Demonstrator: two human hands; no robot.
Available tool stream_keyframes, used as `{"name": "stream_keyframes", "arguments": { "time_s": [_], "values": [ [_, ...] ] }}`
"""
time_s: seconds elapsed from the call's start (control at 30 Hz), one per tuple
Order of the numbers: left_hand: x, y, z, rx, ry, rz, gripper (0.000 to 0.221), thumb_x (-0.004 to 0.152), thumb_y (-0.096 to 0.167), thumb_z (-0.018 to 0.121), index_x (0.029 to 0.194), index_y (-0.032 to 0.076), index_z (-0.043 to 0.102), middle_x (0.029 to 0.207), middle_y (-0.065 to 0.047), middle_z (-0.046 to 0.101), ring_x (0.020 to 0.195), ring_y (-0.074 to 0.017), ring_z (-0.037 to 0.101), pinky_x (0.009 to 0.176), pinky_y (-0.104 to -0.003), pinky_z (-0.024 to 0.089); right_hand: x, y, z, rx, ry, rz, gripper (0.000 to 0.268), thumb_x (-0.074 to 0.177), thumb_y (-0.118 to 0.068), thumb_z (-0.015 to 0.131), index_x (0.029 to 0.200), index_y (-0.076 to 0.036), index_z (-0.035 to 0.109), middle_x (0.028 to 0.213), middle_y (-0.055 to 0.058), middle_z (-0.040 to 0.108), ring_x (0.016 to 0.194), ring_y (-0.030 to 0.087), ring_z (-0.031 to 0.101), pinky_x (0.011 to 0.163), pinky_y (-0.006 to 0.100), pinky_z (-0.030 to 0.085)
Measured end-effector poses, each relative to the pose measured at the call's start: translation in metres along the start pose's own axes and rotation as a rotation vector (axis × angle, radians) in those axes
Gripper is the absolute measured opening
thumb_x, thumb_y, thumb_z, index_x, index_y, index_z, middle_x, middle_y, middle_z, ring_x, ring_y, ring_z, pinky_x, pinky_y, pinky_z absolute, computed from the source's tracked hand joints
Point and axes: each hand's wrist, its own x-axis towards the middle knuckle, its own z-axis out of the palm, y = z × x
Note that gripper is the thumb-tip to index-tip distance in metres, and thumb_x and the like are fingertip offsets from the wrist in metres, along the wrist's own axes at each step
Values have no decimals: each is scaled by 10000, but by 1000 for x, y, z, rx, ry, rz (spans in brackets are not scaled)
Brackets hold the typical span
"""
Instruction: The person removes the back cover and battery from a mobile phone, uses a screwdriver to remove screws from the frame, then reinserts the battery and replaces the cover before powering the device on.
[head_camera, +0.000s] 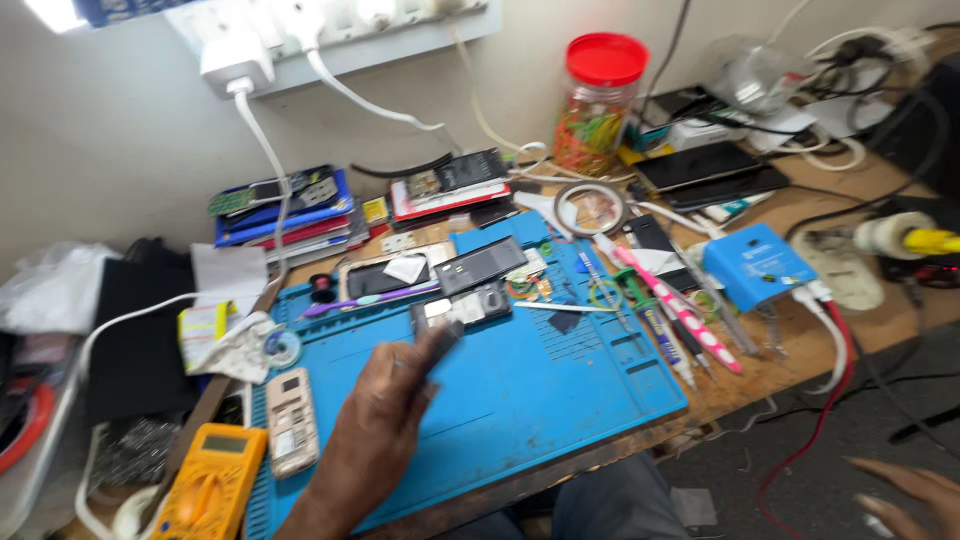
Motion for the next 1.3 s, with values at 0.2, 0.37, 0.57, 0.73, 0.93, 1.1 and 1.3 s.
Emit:
{"name": "stream_keyframes", "arguments": {
  "time_s": [0.2,0.37,0.57,0.73,0.93,1.1,1.3],
  "values": [
    [-8,-6,40,512,-191,227,771,899,186,602,1620,303,356,1267,-178,492,1044,-337,491,805,-478,385,-58,-107,-21,235,547,-473,301,867,-304,776,1154,-214,773,1058,42,803,912,210,790,801,368,618],
    [-3,-11,43,462,-207,127,678,944,308,590,1586,291,374,1202,-162,482,1053,-328,469,831,-478,378,-56,-207,-59,257,508,-676,266,881,-240,686,1100,-116,774,1029,99,787,828,265,777,770,411,604],
    [-2,-7,29,446,-273,11,724,954,395,582,1608,184,354,1147,-155,472,960,-325,519,847,-473,476,-45,-243,-61,-55,445,-627,399,881,-271,677,1241,-102,663,1027,174,750,936,373,728,825,520,573],
    [2,12,17,327,-515,-275,715,1008,486,513,1574,142,243,1271,-155,430,1049,-355,613,928,-474,544,-43,-245,-72,-77,474,-621,426,881,-355,695,1232,-118,648,998,153,756,916,342,743,830,501,579],
    [21,-10,-19,177,-596,170,1098,702,409,831,1638,208,294,1588,-70,403,1390,-346,444,1110,-494,387,-31,-229,-95,-48,523,-642,274,914,-255,645,1159,-164,728,988,123,780,836,295,761,796,450,600],
    [54,-27,-13,243,-748,388,1165,525,255,982,1549,318,432,1683,22,324,1544,-316,167,1195,-574,196,12,-224,-63,-87,618,-991,227,766,-97,663,987,-49,681,937,180,723,895,385,699,763,499,561],
    [42,-41,-8,443,-593,340,1115,467,554,959,1458,302,515,1505,6,506,1447,-272,358,1153,-587,252,141,-176,-35,-98,529,-1015,500,815,-138,759,1266,-53,561,897,200,682,853,379,697,741,516,579]
  ]
}}
